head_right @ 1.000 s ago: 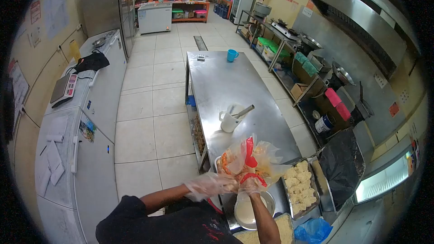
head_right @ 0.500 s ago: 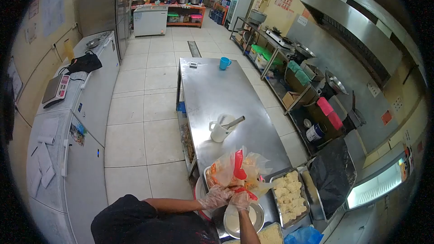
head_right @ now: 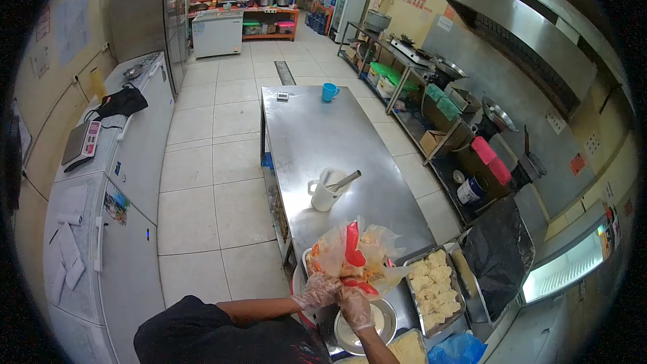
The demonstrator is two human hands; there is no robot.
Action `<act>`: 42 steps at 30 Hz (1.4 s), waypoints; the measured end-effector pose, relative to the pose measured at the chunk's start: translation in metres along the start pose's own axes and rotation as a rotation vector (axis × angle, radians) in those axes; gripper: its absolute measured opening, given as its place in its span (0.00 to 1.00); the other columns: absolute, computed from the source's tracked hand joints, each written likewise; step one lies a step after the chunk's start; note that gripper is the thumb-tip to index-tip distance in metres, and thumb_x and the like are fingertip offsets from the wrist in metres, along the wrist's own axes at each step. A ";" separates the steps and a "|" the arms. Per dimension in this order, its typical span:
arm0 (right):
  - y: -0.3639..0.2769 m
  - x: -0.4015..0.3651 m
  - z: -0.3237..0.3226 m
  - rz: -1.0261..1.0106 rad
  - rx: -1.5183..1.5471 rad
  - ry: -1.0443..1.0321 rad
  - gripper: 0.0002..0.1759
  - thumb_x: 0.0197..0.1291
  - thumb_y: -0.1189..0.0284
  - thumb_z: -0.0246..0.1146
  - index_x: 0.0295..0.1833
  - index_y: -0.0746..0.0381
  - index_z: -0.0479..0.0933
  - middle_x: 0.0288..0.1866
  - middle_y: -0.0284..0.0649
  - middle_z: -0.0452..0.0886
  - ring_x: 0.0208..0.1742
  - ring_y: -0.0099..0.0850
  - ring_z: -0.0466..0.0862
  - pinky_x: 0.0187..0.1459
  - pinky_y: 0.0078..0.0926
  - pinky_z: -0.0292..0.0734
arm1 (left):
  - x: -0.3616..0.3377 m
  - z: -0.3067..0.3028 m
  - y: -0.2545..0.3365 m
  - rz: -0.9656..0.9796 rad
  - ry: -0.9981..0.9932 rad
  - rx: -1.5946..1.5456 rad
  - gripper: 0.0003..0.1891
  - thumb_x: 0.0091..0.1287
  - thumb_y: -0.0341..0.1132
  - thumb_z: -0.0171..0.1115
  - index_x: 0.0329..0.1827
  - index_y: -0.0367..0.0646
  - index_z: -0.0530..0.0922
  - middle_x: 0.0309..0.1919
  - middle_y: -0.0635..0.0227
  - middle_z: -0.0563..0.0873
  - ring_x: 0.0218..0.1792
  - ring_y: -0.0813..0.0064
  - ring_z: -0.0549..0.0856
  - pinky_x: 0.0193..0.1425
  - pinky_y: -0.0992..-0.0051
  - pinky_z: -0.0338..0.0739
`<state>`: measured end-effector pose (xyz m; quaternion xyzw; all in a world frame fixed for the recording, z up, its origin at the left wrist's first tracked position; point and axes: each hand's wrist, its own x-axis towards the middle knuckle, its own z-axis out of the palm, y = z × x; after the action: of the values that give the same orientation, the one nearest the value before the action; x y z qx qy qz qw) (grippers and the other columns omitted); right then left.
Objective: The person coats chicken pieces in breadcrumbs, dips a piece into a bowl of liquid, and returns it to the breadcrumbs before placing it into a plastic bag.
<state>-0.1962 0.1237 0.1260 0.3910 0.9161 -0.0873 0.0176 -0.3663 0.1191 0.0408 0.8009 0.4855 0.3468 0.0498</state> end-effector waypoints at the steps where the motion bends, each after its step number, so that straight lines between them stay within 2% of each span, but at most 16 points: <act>1: -0.002 -0.001 -0.008 0.058 0.010 0.082 0.07 0.61 0.71 0.60 0.40 0.61 0.80 0.36 0.50 0.83 0.41 0.48 0.83 0.43 0.43 0.78 | 0.002 -0.001 -0.002 -0.001 -0.055 0.007 0.11 0.57 0.44 0.65 0.39 0.52 0.79 0.33 0.69 0.82 0.35 0.65 0.83 0.42 0.62 0.74; 4: -0.006 -0.004 -0.025 0.139 0.083 0.330 0.09 0.62 0.66 0.62 0.39 0.61 0.79 0.35 0.49 0.82 0.40 0.47 0.82 0.43 0.44 0.78 | -0.005 0.016 -0.003 -0.004 -0.048 0.202 0.16 0.55 0.48 0.67 0.42 0.51 0.80 0.35 0.69 0.82 0.38 0.67 0.84 0.38 0.61 0.75; 7: 0.016 -0.014 -0.008 0.236 0.235 0.407 0.10 0.61 0.65 0.65 0.43 0.59 0.83 0.37 0.46 0.84 0.44 0.45 0.82 0.46 0.42 0.77 | -0.028 0.061 -0.022 0.269 0.110 0.572 0.16 0.62 0.50 0.63 0.46 0.52 0.80 0.38 0.67 0.81 0.38 0.67 0.82 0.36 0.61 0.76; 8: 0.005 -0.006 -0.033 0.176 0.237 0.625 0.11 0.60 0.64 0.67 0.43 0.58 0.84 0.39 0.47 0.85 0.43 0.45 0.83 0.45 0.40 0.78 | -0.005 0.014 -0.003 0.208 -0.062 0.324 0.17 0.64 0.52 0.61 0.48 0.53 0.80 0.40 0.65 0.82 0.39 0.65 0.82 0.39 0.61 0.77; 9: 0.007 -0.009 -0.031 0.381 0.318 0.617 0.13 0.59 0.63 0.67 0.44 0.59 0.84 0.38 0.47 0.85 0.41 0.46 0.84 0.41 0.39 0.78 | 0.020 -0.036 0.017 0.110 -0.212 0.081 0.18 0.65 0.54 0.60 0.50 0.54 0.80 0.43 0.64 0.82 0.41 0.64 0.83 0.42 0.61 0.77; 11: 0.002 -0.010 -0.061 0.665 0.632 0.378 0.16 0.55 0.64 0.68 0.43 0.66 0.83 0.32 0.47 0.87 0.33 0.45 0.86 0.36 0.39 0.77 | 0.021 -0.023 0.024 0.040 -0.004 -0.150 0.21 0.63 0.53 0.63 0.52 0.52 0.81 0.45 0.61 0.83 0.43 0.60 0.83 0.48 0.60 0.77; 13: 0.025 -0.013 -0.017 0.703 0.814 0.455 0.19 0.52 0.65 0.70 0.44 0.67 0.84 0.32 0.47 0.87 0.31 0.37 0.86 0.38 0.36 0.79 | 0.034 -0.038 0.045 -0.176 -0.003 -0.403 0.24 0.60 0.51 0.67 0.54 0.47 0.80 0.46 0.57 0.83 0.46 0.56 0.82 0.53 0.58 0.75; 16: 0.021 -0.013 -0.011 0.812 0.783 0.539 0.20 0.52 0.67 0.71 0.47 0.69 0.84 0.32 0.43 0.88 0.31 0.29 0.84 0.38 0.29 0.79 | 0.034 -0.029 0.048 -0.278 -0.149 -0.239 0.26 0.58 0.46 0.70 0.56 0.41 0.79 0.47 0.54 0.83 0.48 0.53 0.82 0.56 0.57 0.75; 19: 0.016 -0.014 -0.012 0.782 1.137 0.570 0.17 0.52 0.72 0.71 0.47 0.71 0.84 0.32 0.38 0.87 0.31 0.25 0.83 0.36 0.24 0.79 | 0.034 -0.029 0.048 -0.443 -0.197 -0.412 0.25 0.59 0.45 0.68 0.55 0.38 0.79 0.46 0.52 0.84 0.48 0.51 0.82 0.57 0.56 0.74; 22: 0.017 -0.013 0.007 0.783 1.291 0.602 0.15 0.53 0.76 0.70 0.48 0.69 0.84 0.32 0.36 0.86 0.31 0.22 0.83 0.35 0.21 0.78 | 0.032 -0.019 0.048 -0.449 -0.136 -0.366 0.24 0.59 0.45 0.67 0.53 0.38 0.80 0.46 0.51 0.84 0.48 0.50 0.82 0.56 0.56 0.74; 25: 0.014 -0.018 -0.004 0.851 1.263 0.510 0.15 0.53 0.76 0.69 0.48 0.70 0.84 0.32 0.36 0.86 0.30 0.22 0.82 0.33 0.21 0.78 | 0.022 0.001 0.039 -0.289 -0.149 -0.272 0.25 0.60 0.47 0.65 0.55 0.38 0.79 0.46 0.50 0.83 0.49 0.50 0.81 0.55 0.57 0.75; 28: 0.017 -0.020 0.002 0.725 1.147 0.531 0.16 0.54 0.76 0.69 0.48 0.71 0.83 0.32 0.36 0.86 0.30 0.21 0.82 0.31 0.20 0.77 | 0.023 -0.003 0.037 -0.247 -0.229 -0.205 0.27 0.62 0.45 0.62 0.60 0.35 0.75 0.52 0.45 0.81 0.56 0.50 0.79 0.62 0.52 0.69; 34: 0.023 -0.016 0.001 0.860 1.312 0.533 0.14 0.54 0.77 0.68 0.46 0.71 0.82 0.29 0.37 0.84 0.27 0.20 0.81 0.29 0.20 0.76 | 0.018 0.007 0.027 -0.156 -0.217 -0.168 0.28 0.62 0.46 0.61 0.61 0.36 0.74 0.46 0.49 0.82 0.54 0.52 0.79 0.57 0.51 0.71; 37: 0.027 -0.015 -0.006 0.901 1.478 0.580 0.11 0.56 0.76 0.68 0.42 0.71 0.82 0.28 0.35 0.83 0.25 0.20 0.79 0.28 0.19 0.76 | 0.028 -0.003 0.026 -0.231 -0.488 -0.046 0.24 0.63 0.47 0.61 0.57 0.40 0.77 0.47 0.52 0.83 0.54 0.52 0.79 0.54 0.51 0.73; 40: 0.029 -0.016 -0.053 0.850 1.579 0.673 0.11 0.58 0.74 0.67 0.42 0.70 0.80 0.27 0.34 0.82 0.23 0.19 0.78 0.29 0.17 0.77 | 0.014 0.002 0.019 -0.174 -0.275 -0.048 0.20 0.63 0.48 0.61 0.51 0.45 0.81 0.45 0.56 0.84 0.51 0.53 0.81 0.51 0.51 0.72; 42: 0.025 -0.018 -0.084 0.848 1.526 0.611 0.11 0.59 0.73 0.67 0.43 0.70 0.80 0.28 0.34 0.82 0.23 0.19 0.78 0.30 0.17 0.78 | 0.014 0.006 0.019 -0.204 -0.278 -0.125 0.18 0.63 0.49 0.61 0.47 0.46 0.82 0.44 0.57 0.84 0.47 0.53 0.82 0.48 0.51 0.73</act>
<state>-0.1631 0.1423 0.2069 0.6056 0.3555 -0.5463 -0.4566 -0.3445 0.1224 0.0515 0.7832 0.5300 0.2554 0.2010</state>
